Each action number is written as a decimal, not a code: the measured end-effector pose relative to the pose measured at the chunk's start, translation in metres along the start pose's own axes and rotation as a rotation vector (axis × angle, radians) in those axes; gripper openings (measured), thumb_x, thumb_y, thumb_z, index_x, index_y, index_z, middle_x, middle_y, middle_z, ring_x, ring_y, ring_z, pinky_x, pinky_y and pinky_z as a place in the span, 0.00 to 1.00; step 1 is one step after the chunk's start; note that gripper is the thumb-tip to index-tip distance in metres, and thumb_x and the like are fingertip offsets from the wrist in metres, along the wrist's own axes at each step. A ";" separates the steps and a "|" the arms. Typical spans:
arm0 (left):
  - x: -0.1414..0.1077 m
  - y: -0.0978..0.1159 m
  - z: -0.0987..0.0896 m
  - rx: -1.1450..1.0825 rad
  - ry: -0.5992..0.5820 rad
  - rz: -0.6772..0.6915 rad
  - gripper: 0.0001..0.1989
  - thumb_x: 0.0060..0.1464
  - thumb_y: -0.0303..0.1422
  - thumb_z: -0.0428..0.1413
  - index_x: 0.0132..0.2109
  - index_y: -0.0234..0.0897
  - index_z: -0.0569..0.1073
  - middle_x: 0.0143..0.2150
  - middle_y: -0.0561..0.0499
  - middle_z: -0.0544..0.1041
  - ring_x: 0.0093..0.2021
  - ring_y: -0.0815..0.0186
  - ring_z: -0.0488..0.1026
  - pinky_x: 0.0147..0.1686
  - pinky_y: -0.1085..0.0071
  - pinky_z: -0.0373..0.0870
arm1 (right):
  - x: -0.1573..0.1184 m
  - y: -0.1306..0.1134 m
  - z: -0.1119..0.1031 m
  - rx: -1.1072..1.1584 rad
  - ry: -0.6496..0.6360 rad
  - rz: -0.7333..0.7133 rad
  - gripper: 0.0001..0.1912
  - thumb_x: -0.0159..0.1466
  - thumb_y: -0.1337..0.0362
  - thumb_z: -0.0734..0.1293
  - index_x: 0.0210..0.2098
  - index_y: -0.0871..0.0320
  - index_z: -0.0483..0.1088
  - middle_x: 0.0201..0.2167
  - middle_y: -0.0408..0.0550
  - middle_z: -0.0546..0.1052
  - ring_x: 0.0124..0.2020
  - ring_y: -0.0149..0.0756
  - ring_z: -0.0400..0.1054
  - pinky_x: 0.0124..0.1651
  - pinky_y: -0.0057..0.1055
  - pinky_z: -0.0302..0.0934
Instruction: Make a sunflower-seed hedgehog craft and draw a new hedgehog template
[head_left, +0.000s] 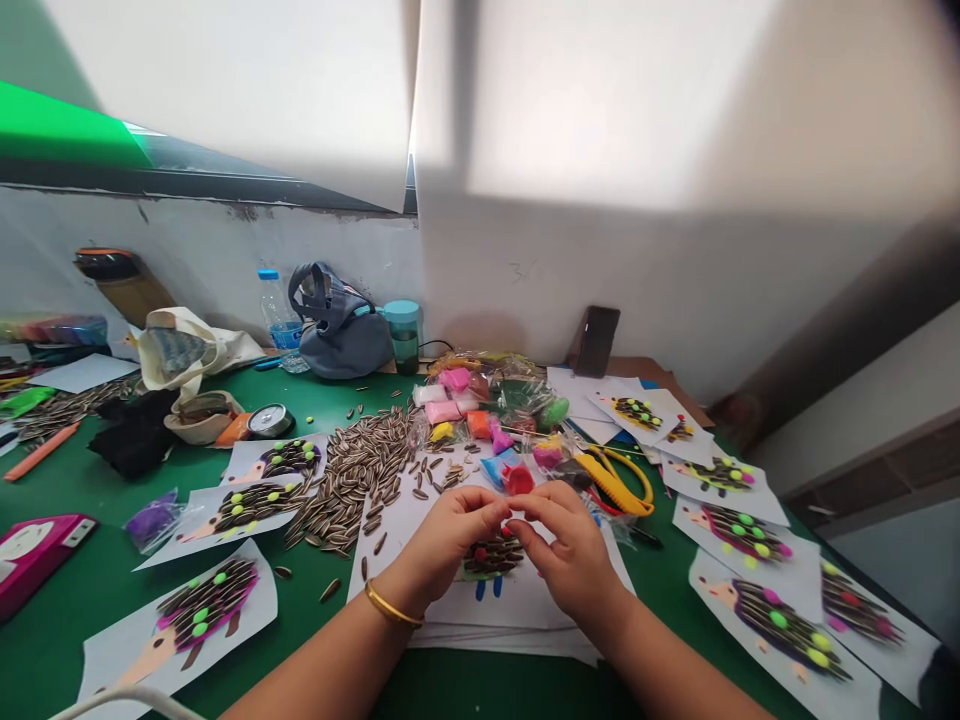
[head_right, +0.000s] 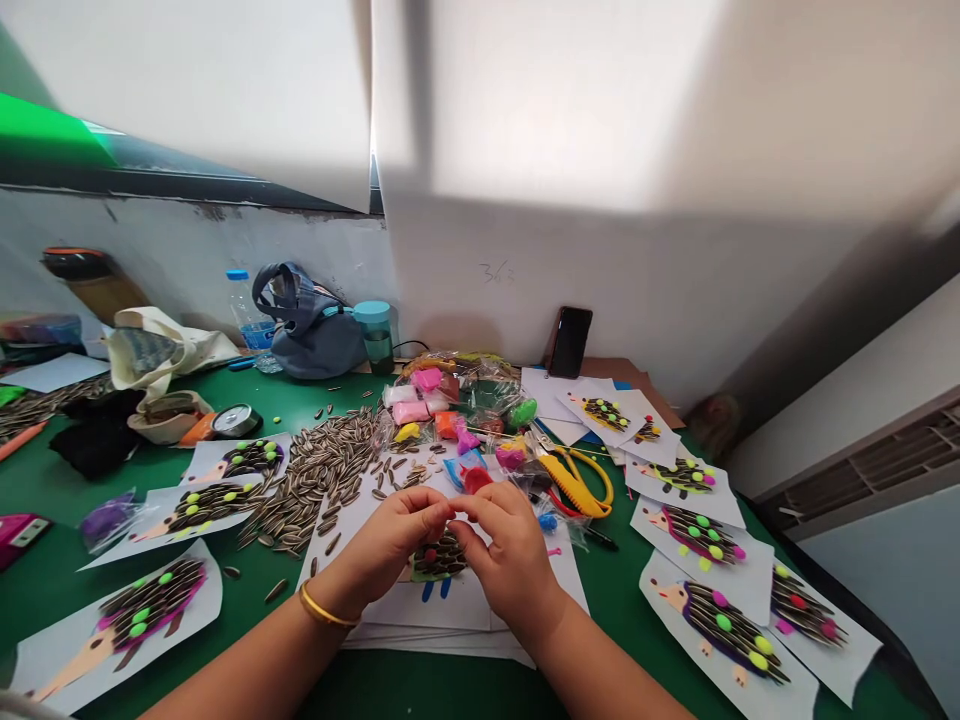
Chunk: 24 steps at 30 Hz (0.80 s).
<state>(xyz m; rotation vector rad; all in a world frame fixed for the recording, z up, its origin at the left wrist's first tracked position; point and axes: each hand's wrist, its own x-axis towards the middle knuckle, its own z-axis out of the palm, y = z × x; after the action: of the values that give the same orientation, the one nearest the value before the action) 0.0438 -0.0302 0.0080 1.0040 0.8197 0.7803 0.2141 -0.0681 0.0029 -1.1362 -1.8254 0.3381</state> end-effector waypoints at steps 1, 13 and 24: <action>0.000 0.000 0.000 0.005 -0.009 -0.004 0.18 0.47 0.44 0.65 0.30 0.33 0.73 0.23 0.57 0.66 0.23 0.74 0.59 0.24 0.77 0.54 | 0.000 0.000 0.000 0.008 0.005 -0.001 0.08 0.66 0.65 0.66 0.44 0.52 0.75 0.35 0.47 0.73 0.39 0.39 0.66 0.41 0.37 0.61; 0.002 -0.003 -0.001 -0.049 -0.004 0.021 0.20 0.51 0.47 0.61 0.29 0.33 0.71 0.22 0.56 0.63 0.23 0.73 0.55 0.23 0.75 0.48 | -0.001 0.001 -0.001 -0.057 0.027 -0.011 0.11 0.67 0.63 0.65 0.48 0.52 0.75 0.37 0.50 0.74 0.40 0.41 0.67 0.43 0.39 0.63; 0.000 -0.001 0.001 0.085 -0.042 0.027 0.21 0.51 0.49 0.61 0.29 0.32 0.73 0.22 0.56 0.64 0.23 0.73 0.57 0.23 0.75 0.51 | 0.001 0.000 -0.001 -0.026 0.007 0.012 0.06 0.67 0.63 0.65 0.40 0.53 0.75 0.35 0.48 0.73 0.39 0.40 0.66 0.42 0.38 0.61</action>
<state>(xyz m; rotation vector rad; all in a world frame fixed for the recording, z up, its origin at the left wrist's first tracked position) 0.0450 -0.0315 0.0075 1.1060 0.8096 0.7501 0.2144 -0.0676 0.0039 -1.1658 -1.8226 0.3179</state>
